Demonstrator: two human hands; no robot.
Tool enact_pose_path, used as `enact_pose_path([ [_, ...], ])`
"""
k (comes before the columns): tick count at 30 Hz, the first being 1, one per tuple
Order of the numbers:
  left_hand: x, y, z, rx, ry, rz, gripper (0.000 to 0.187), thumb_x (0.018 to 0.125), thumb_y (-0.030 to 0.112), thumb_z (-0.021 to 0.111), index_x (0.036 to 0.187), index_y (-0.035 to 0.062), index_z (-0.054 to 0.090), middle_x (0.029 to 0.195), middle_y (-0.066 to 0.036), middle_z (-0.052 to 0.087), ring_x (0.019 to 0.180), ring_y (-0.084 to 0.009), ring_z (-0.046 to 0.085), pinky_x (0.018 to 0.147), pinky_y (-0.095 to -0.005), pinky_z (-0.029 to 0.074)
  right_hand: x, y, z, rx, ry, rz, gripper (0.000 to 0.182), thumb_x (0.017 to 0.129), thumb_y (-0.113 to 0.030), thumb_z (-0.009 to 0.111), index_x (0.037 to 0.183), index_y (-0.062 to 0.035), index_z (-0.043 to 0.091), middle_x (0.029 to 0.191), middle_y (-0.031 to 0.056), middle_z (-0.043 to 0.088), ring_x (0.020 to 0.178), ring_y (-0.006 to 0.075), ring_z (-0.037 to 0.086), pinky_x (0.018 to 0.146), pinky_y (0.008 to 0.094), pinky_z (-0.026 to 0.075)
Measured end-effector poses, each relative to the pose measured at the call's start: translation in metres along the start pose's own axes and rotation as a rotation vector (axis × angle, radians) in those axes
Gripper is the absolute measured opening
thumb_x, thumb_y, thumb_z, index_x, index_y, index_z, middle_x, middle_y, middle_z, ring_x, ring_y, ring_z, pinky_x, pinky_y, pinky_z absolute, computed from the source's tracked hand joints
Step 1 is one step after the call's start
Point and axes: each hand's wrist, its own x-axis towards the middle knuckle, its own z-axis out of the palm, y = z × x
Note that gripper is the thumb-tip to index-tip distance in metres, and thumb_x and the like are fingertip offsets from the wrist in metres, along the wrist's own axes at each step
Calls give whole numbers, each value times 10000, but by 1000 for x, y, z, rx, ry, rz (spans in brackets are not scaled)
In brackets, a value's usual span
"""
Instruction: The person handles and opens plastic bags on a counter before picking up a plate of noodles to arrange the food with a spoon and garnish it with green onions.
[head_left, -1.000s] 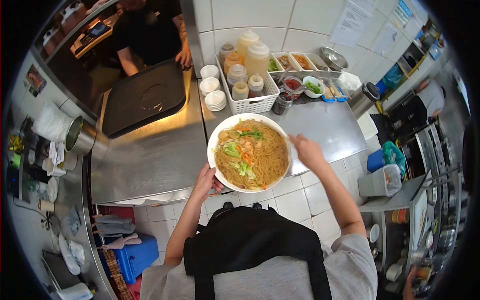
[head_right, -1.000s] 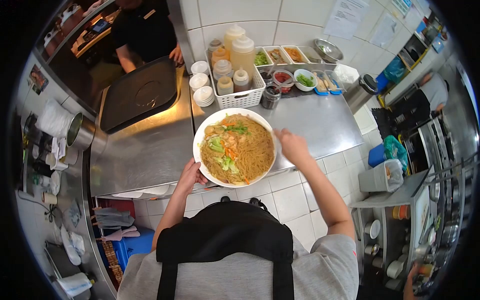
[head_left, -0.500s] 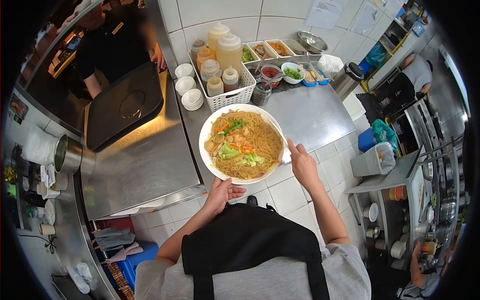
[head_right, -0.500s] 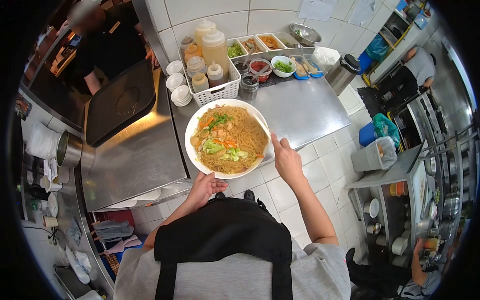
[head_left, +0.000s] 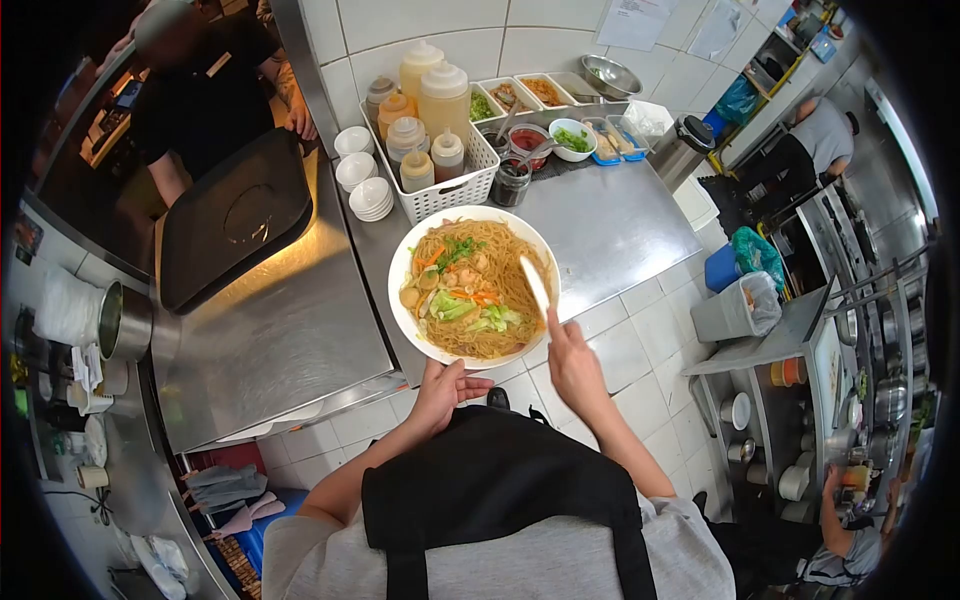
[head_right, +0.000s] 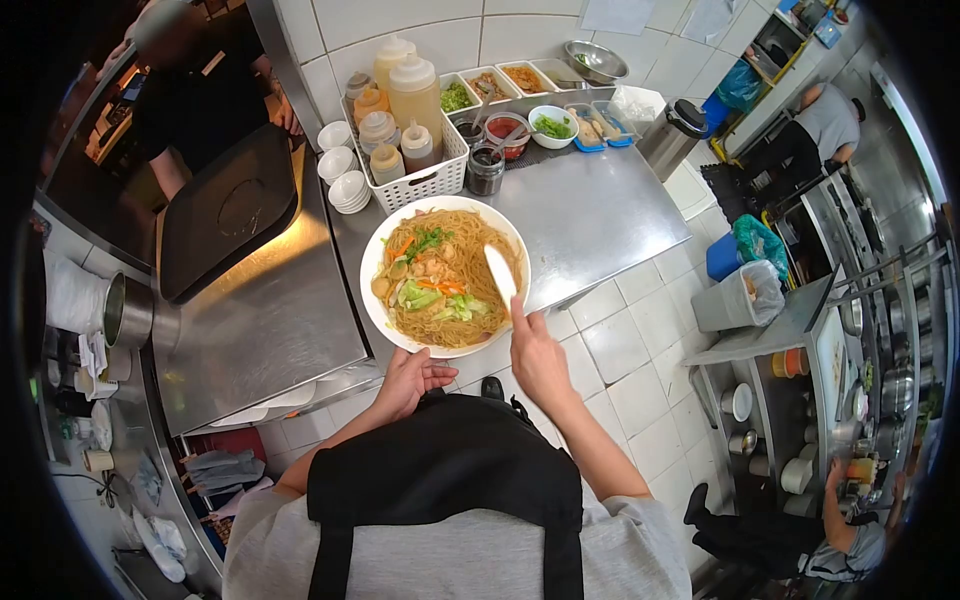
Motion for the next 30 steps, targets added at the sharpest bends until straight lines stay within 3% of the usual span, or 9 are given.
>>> enact_pose_path([
  [6,-1,3,0,28,-8,-15,312,916,157,347,1193,64,237,1040,-182,506,838,-277,598,676,-346,508,27,16,-9,-219,-4,-7,477,784,-28,432,1250,3,337,873,162,468,571,331,555,507,417,466],
  [10,-1,2,-1,33,-13,-11,312,917,163,349,1192,65,237,1046,-181,503,838,-274,599,678,-346,508,20,11,-5,-152,-1,-79,469,779,-26,429,1239,9,345,865,169,468,580,337,555,508,422,465],
  [13,-2,2,-2,37,-44,17,311,919,169,350,1189,64,239,1048,-180,502,839,-269,598,680,-347,508,24,14,-5,-117,67,10,453,786,-30,424,1230,20,351,852,183,477,603,355,552,523,437,462],
  [25,-2,1,-3,35,-25,-1,297,922,175,350,1180,66,252,1017,-164,507,827,-250,595,678,-337,507,36,15,-14,-208,-14,-78,494,753,-14,442,1234,20,335,876,182,482,605,349,561,530,437,465],
  [30,-4,5,-3,39,-32,-14,306,916,186,363,1178,71,252,1019,-180,518,810,-244,596,663,-330,505,33,15,-12,-141,-82,-11,442,802,-37,410,1239,-1,358,871,187,486,715,365,543,625,443,442],
])
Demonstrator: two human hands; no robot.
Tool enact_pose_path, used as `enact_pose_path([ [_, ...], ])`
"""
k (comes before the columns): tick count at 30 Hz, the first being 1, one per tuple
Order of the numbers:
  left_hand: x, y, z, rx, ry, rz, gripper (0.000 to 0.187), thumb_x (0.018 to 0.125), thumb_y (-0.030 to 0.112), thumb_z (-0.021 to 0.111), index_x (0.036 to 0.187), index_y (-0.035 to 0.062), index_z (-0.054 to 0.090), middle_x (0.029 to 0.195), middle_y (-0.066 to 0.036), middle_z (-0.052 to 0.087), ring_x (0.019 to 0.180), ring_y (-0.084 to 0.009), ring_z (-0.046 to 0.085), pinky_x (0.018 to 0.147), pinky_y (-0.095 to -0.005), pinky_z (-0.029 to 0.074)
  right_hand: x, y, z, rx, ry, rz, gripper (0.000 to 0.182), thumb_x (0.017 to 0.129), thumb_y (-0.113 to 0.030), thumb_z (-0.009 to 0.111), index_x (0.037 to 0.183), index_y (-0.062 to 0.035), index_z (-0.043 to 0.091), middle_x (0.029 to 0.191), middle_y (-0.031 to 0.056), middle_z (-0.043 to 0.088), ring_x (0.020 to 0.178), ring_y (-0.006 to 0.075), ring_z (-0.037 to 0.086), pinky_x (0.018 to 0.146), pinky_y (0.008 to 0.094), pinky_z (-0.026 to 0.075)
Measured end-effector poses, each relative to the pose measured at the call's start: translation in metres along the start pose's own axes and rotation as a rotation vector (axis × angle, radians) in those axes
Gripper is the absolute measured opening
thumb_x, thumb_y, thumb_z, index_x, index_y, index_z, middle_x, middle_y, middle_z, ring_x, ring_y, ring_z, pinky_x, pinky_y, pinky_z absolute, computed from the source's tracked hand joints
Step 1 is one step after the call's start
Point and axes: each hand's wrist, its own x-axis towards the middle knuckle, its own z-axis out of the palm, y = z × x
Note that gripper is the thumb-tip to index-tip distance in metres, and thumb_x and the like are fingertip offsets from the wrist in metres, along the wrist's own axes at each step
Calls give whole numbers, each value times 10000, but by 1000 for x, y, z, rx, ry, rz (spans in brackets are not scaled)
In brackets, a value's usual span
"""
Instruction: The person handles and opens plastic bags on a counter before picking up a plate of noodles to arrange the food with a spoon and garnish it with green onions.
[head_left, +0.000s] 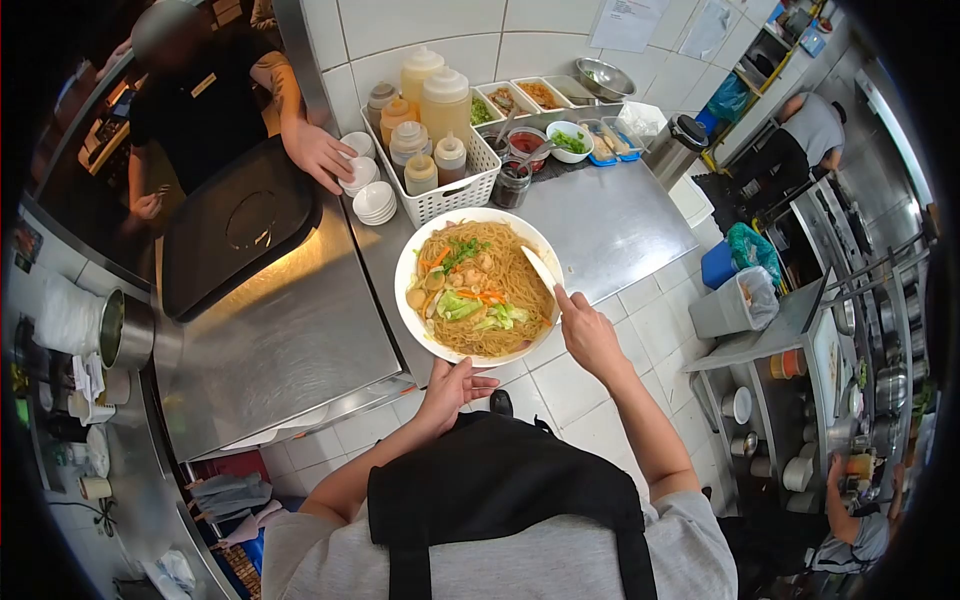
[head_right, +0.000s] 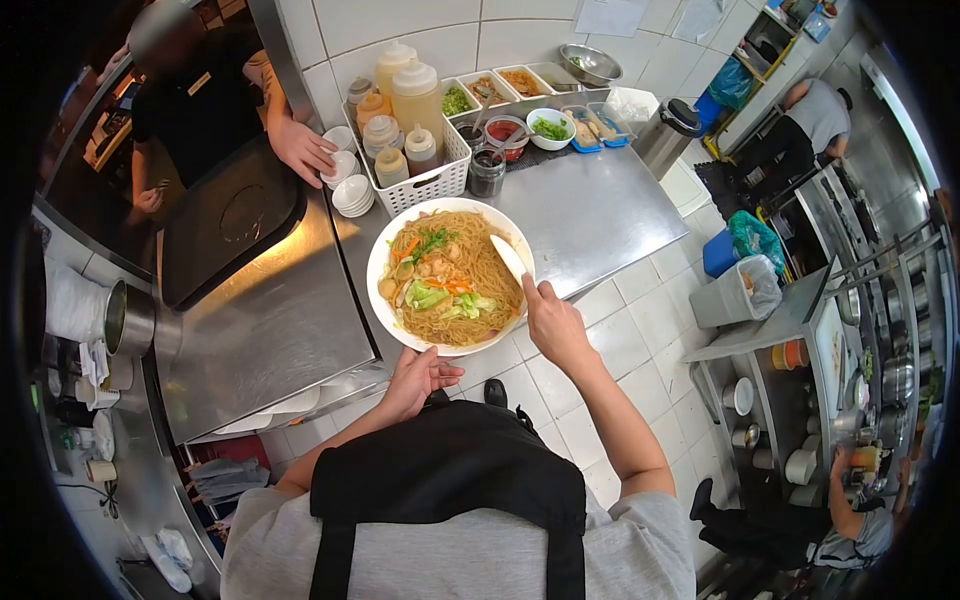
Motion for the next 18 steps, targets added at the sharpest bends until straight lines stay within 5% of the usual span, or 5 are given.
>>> enact_pose_path([
  [9,3,6,-22,53,19,26,321,888,172,375,1170,76,256,964,-173,543,764,-239,602,613,-323,503,-50,-38,47,359,218,16,476,800,-11,448,1242,85,299,864,261,461,746,416,505,650,443,425],
  [18,2,13,-23,103,43,-1,334,888,145,351,1195,68,243,973,-184,544,756,-242,611,633,-322,516,-50,-35,26,373,245,-33,483,788,8,456,1253,37,331,833,227,483,737,383,509,640,430,416],
])
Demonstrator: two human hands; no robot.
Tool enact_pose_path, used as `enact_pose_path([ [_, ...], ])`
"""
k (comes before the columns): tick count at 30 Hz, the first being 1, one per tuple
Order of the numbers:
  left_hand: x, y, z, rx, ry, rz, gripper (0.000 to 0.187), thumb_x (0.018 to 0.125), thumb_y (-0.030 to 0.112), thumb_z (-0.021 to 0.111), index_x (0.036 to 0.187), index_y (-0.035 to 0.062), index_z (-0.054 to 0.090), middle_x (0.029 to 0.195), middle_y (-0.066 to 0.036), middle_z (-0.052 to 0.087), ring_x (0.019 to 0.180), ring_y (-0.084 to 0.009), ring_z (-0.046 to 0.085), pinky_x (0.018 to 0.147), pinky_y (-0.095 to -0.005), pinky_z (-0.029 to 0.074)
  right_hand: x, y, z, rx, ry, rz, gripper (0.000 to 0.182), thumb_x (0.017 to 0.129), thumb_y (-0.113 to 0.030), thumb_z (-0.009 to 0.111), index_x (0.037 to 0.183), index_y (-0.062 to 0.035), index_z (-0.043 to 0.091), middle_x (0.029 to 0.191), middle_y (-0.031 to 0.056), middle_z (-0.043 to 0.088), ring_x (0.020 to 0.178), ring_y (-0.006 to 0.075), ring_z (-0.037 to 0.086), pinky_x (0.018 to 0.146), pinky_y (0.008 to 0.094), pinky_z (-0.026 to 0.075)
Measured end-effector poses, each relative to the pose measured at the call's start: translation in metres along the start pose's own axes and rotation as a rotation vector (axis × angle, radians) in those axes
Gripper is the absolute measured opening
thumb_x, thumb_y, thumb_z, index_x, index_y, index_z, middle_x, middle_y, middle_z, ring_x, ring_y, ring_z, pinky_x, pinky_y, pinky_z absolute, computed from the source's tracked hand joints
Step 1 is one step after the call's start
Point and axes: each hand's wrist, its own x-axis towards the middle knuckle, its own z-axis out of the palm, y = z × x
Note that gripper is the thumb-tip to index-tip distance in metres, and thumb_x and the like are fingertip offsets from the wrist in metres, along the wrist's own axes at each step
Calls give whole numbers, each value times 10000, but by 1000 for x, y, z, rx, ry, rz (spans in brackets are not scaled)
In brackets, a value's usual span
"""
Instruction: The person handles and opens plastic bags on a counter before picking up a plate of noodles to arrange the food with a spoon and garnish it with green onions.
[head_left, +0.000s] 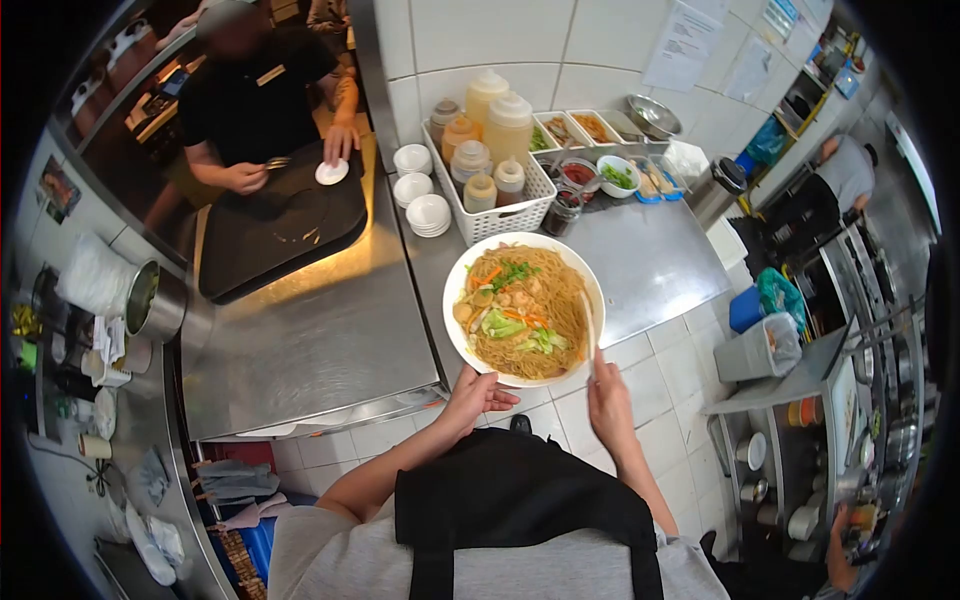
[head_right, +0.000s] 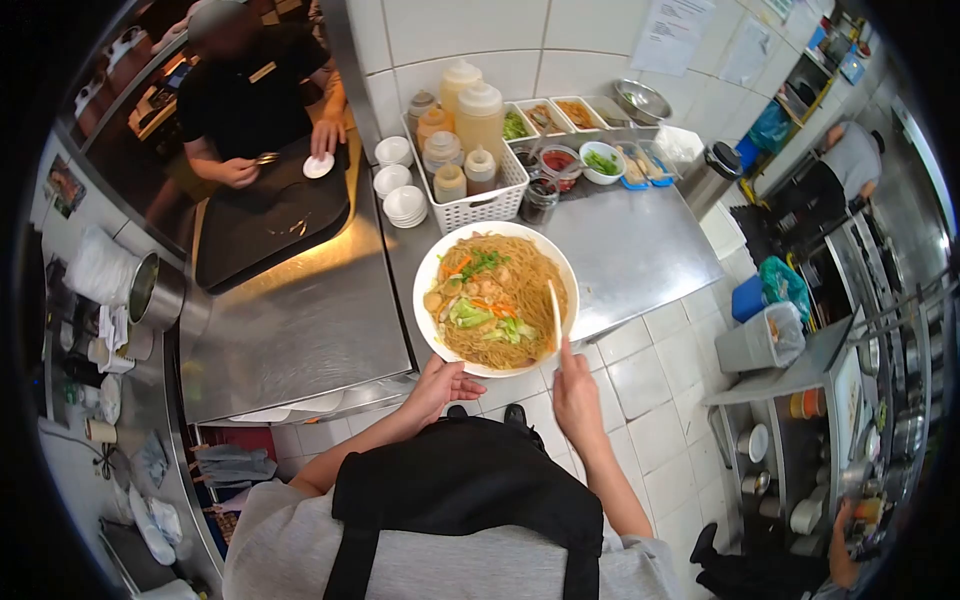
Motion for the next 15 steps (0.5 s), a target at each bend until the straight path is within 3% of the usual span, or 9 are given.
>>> enact_pose_path([
  [3,-1,0,-10,-5,-22,8,323,886,140,354,1184,57,258,971,-201,548,760,-253,620,633,-330,529,27,13,-5,-69,139,-93,399,790,-12,462,1188,-24,429,847,191,522,744,360,534,631,430,430],
  [8,-8,13,-26,65,14,-25,306,868,144,380,1143,42,292,893,-200,564,708,-263,633,588,-328,542,77,18,-7,-137,119,-135,279,769,-27,484,1044,-26,529,839,148,550,738,344,548,624,418,439],
  [12,-11,17,-35,120,79,46,376,857,148,391,1202,79,256,818,-163,582,636,-219,625,537,-306,532,86,10,5,-191,72,-175,258,761,-35,500,1014,-20,546,839,155,549,739,343,553,620,415,444],
  [15,-9,19,-40,169,124,93,404,859,152,392,1224,79,236,802,-159,586,596,-200,617,503,-287,520,83,-9,1,-284,-81,-105,242,761,-27,493,990,7,564,827,180,550,762,354,547,666,416,436],
])
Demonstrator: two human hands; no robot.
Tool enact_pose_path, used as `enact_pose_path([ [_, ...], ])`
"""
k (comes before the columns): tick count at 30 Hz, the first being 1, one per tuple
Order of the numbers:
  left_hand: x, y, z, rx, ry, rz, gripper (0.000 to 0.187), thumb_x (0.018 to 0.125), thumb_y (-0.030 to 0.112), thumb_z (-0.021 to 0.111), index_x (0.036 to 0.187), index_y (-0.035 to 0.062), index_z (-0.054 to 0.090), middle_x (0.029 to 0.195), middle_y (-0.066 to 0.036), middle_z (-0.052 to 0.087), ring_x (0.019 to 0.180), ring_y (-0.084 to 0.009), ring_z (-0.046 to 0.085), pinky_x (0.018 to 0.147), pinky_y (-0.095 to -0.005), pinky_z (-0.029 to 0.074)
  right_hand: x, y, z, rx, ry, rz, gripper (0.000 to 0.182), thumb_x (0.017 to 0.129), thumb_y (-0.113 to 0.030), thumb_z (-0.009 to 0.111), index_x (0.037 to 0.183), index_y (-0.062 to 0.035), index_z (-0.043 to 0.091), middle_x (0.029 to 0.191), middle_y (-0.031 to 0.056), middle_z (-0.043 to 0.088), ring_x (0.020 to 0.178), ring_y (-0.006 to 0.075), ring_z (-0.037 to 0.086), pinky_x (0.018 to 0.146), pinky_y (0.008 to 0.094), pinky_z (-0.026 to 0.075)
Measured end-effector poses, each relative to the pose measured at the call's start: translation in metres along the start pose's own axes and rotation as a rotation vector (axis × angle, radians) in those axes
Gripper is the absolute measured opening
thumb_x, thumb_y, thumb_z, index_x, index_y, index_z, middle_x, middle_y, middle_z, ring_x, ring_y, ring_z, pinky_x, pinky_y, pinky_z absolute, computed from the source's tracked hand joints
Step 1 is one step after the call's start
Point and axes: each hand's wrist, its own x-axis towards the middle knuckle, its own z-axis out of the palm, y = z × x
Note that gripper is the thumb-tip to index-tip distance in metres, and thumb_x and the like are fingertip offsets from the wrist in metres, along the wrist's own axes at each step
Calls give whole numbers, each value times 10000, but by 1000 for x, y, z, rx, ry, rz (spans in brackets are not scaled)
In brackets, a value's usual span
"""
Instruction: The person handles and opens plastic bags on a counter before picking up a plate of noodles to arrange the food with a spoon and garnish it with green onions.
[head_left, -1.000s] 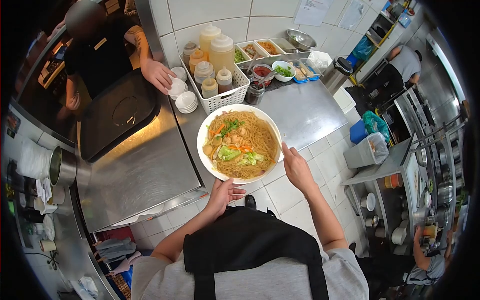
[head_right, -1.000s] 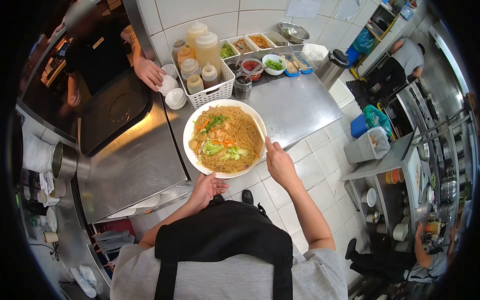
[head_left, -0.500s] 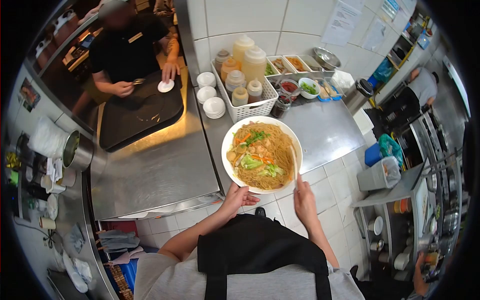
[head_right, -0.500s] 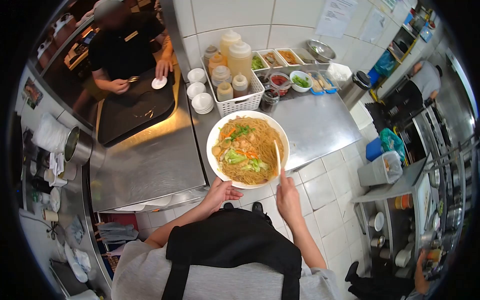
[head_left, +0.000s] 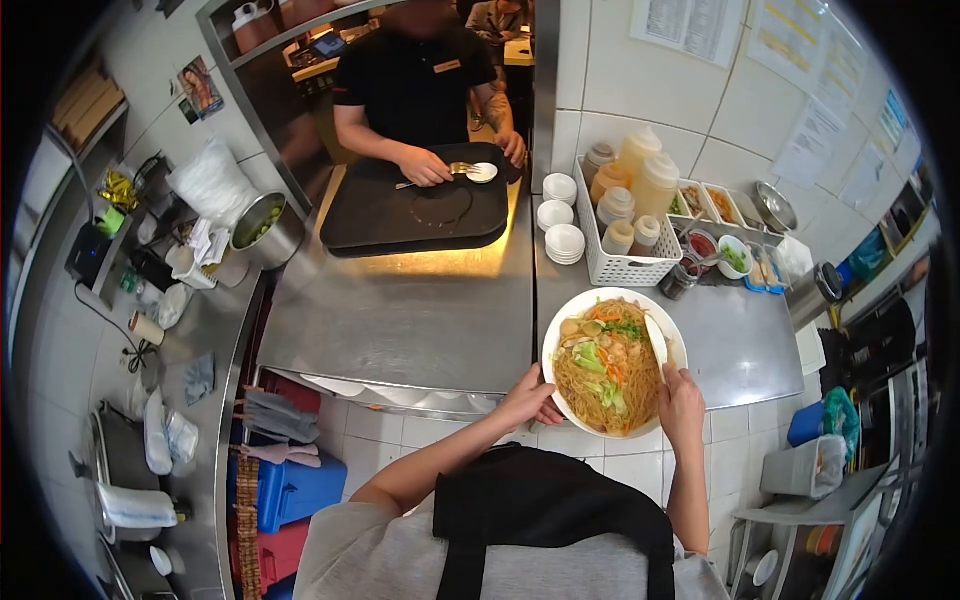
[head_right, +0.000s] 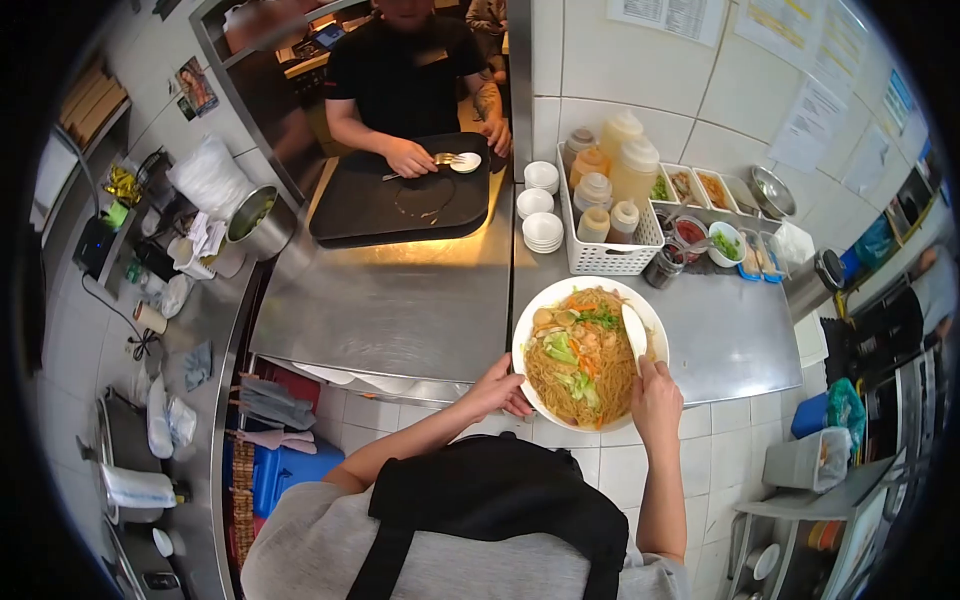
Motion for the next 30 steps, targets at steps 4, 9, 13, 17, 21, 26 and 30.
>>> enact_pose_path([
  [4,5,1,-5,58,34,50,452,861,154,396,1262,71,205,755,-143,589,524,-176,602,442,-259,494,3,-5,-18,35,-5,-102,218,763,-44,507,972,-14,563,823,158,551,724,344,557,623,418,445],
  [9,13,3,-16,126,96,103,534,854,169,418,1301,41,154,701,-134,595,503,-165,592,415,-241,474,5,-19,-45,102,17,-122,202,777,-40,495,963,3,561,789,160,550,722,341,555,621,411,439],
  [13,10,15,-19,159,163,130,512,865,186,431,1298,41,199,677,-110,598,480,-141,579,404,-224,445,7,-19,-50,247,18,-142,188,774,-24,496,943,28,559,780,169,554,708,338,551,611,392,427],
  [17,8,7,-23,119,205,165,536,873,221,463,1303,45,197,672,-105,601,478,-136,577,399,-219,431,14,-12,-57,328,-47,-185,165,765,-5,496,907,43,566,783,183,564,677,342,548,607,377,422],
  [21,-1,-1,-13,42,278,150,537,871,239,484,1302,53,223,700,-92,594,534,-128,578,437,-218,437,24,5,-57,398,-29,-224,179,771,-8,497,928,40,569,781,182,566,649,327,545,592,358,426],
  [26,-2,-12,2,38,423,160,539,832,196,515,1290,76,257,805,-84,588,598,-121,569,472,-230,448,31,34,-46,494,94,-130,183,786,-18,499,950,31,564,754,157,555,596,279,520,567,338,418],
  [30,-11,-11,17,41,480,189,511,813,135,497,1278,100,289,858,-89,577,654,-125,567,522,-244,455,36,46,-51,501,-14,-164,181,787,-29,506,951,20,567,736,147,546,585,263,510,553,333,412],
])
